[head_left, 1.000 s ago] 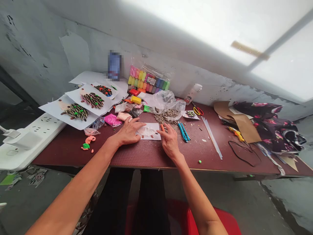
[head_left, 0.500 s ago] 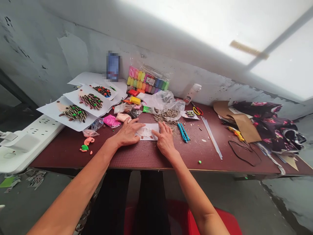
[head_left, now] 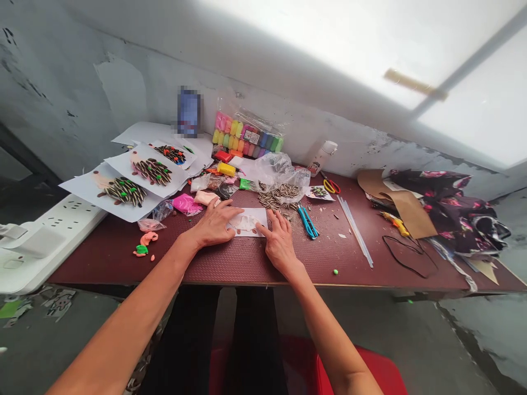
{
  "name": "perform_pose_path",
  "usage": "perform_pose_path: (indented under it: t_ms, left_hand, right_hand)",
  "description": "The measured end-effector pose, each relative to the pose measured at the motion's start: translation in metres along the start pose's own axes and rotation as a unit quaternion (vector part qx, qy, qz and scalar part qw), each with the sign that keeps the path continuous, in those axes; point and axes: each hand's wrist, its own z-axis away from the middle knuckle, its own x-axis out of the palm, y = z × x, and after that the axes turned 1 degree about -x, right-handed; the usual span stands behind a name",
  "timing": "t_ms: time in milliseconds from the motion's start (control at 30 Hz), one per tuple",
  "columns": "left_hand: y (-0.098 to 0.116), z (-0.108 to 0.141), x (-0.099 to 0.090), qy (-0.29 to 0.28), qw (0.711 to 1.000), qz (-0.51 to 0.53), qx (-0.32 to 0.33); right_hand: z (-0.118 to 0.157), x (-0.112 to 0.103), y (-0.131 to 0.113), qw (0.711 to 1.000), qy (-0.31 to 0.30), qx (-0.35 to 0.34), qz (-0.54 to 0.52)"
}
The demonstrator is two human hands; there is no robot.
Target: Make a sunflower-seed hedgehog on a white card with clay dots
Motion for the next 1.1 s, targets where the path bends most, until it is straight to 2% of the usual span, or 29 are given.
perform_pose_path:
  t_ms: [233, 433, 833, 1100]
  left_hand:
    - [0.0, 0.0, 0.0, -0.001, 1.0, -0.003, -0.002]
    - [-0.001, 0.0, 0.001, 0.003, 1.0, 0.0, 0.0]
    - [-0.002, 0.0, 0.003, 0.012, 1.0, 0.003, 0.004]
    - [-0.002, 0.0, 0.003, 0.006, 1.0, -0.003, 0.005]
  right_hand:
    - [0.003, -0.002, 0.006, 0.999, 0.02, 0.021, -0.018]
    - [-0.003, 0.001, -0.001, 1.0, 0.013, 0.016, -0.016]
    - [0.004, 0.002, -0.006, 1.0, 0.007, 0.008, -0.026]
    - [-0.001, 0.005, -0.001, 0.995, 0.067, 0.018, -0.069]
